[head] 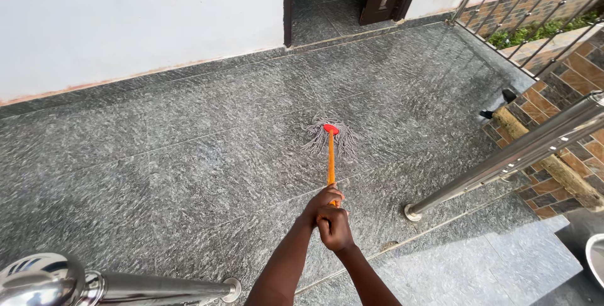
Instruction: The person mops a tiled balcony floor using a mop and a bucket of water.
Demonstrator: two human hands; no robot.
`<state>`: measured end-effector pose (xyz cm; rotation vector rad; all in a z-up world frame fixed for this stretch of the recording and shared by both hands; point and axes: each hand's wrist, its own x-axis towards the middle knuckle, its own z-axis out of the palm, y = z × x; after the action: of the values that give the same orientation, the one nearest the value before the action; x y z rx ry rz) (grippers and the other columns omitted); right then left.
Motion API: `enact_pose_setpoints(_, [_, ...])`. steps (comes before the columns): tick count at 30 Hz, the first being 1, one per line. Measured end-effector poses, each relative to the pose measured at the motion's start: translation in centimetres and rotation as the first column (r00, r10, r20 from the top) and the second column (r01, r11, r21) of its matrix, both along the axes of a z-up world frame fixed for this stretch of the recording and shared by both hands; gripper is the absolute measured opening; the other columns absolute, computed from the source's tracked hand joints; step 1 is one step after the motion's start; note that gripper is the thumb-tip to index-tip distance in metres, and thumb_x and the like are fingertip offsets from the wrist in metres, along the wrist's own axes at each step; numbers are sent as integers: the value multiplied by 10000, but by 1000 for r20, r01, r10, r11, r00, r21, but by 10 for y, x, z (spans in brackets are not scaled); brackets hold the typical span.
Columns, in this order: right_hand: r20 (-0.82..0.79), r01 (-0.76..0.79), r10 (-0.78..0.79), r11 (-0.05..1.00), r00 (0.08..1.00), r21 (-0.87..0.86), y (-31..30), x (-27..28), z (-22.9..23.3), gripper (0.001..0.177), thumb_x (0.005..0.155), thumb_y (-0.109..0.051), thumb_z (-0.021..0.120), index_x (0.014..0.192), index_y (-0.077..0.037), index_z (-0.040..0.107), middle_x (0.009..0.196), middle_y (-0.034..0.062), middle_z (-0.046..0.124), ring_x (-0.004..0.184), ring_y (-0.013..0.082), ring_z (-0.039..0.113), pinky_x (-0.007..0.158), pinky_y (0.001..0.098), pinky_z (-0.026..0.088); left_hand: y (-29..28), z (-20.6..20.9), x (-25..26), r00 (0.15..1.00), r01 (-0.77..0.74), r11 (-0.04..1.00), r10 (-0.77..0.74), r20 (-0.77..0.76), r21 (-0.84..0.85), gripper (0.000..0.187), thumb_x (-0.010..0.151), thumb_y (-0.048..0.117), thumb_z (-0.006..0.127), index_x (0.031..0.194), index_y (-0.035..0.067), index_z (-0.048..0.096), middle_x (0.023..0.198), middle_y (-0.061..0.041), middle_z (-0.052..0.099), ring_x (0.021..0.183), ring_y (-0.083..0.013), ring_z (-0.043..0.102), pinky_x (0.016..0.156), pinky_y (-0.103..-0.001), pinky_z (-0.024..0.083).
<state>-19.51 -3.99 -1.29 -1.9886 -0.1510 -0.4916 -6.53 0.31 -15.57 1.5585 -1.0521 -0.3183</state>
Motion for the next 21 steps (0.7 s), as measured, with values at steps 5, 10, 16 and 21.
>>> enact_pose_setpoints(5, [-36, 32, -33, 998, 999, -51, 5, 5, 1, 142, 749, -68, 513, 637, 18, 524, 584, 162, 545, 517, 271, 528, 526, 380, 437, -5, -14, 19, 975, -9, 988, -25, 219, 152, 221, 892, 173, 722, 750, 78, 582, 945, -83, 687, 1156, -227, 673, 1323, -397, 320])
enact_pose_setpoints(10, [-64, 39, -40, 999, 997, -23, 17, -29, -3, 132, 735, -67, 499, 635, 19, 485, 587, 157, 515, 528, 270, 501, 530, 383, 417, 23, -5, -17, 965, -80, 925, -21, 261, 372, 79, 872, 240, 651, 891, 164, 648, 1157, 3, 700, 1367, -233, 562, 1084, -383, 475])
enact_pose_setpoints(16, [-54, 64, -64, 998, 997, 2, 34, -82, 10, 138, 720, -72, 497, 617, 9, 454, 580, 144, 472, 544, 251, 462, 546, 379, 390, 50, 58, -81, 878, -132, 944, -30, 477, 301, 87, 806, 222, 673, 767, 145, 659, 1014, -31, 706, 1238, -266, 587, 1080, -571, 320])
enact_pose_setpoints(21, [-63, 61, -58, 997, 996, 41, 51, -124, 40, 121, 714, -48, 482, 607, 5, 465, 556, 104, 453, 532, 201, 430, 521, 364, 359, 71, 106, -118, 883, 29, 983, -109, 456, 180, 214, 761, 249, 672, 643, 125, 543, 747, -45, 623, 916, -270, 626, 1012, -465, 422])
